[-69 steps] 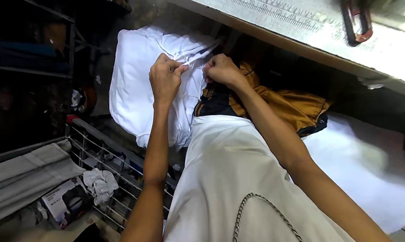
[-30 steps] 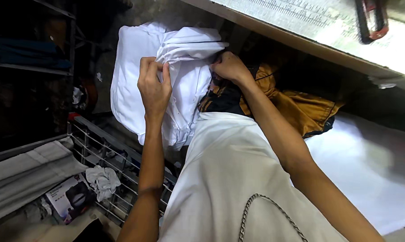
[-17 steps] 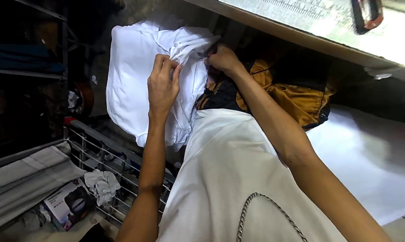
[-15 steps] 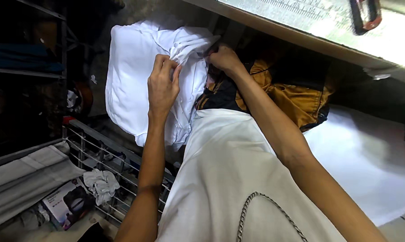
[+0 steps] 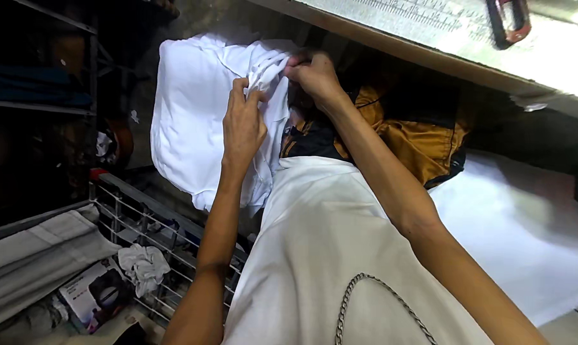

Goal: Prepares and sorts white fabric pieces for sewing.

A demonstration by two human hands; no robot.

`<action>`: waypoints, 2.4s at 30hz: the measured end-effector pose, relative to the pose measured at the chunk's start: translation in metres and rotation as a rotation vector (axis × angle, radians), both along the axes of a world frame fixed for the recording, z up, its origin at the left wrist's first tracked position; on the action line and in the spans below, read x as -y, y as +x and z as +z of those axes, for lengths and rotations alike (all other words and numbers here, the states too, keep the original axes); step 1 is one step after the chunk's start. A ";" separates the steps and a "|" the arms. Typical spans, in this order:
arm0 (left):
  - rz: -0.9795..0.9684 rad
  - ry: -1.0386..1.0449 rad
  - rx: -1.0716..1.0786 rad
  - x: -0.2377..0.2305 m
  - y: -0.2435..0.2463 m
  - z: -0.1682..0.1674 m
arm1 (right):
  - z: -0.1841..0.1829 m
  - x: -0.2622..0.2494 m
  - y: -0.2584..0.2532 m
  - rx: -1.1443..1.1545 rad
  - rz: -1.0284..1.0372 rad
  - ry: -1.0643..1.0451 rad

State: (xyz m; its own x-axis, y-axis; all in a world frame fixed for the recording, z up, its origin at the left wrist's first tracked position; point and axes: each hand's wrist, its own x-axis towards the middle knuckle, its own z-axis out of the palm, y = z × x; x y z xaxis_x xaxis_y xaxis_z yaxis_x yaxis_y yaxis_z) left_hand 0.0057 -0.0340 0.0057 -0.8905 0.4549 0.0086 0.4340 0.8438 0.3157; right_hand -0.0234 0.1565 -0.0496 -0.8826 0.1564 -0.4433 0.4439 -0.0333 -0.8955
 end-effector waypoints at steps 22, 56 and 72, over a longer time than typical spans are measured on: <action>0.160 0.081 -0.043 0.022 -0.025 0.014 | -0.024 0.004 -0.002 0.354 0.684 0.259; 0.016 0.094 -0.108 0.025 -0.005 0.012 | 0.046 0.024 -0.012 -0.130 0.153 -0.278; 0.119 0.113 0.044 0.038 -0.007 0.016 | 0.050 0.026 -0.020 -0.391 0.426 0.228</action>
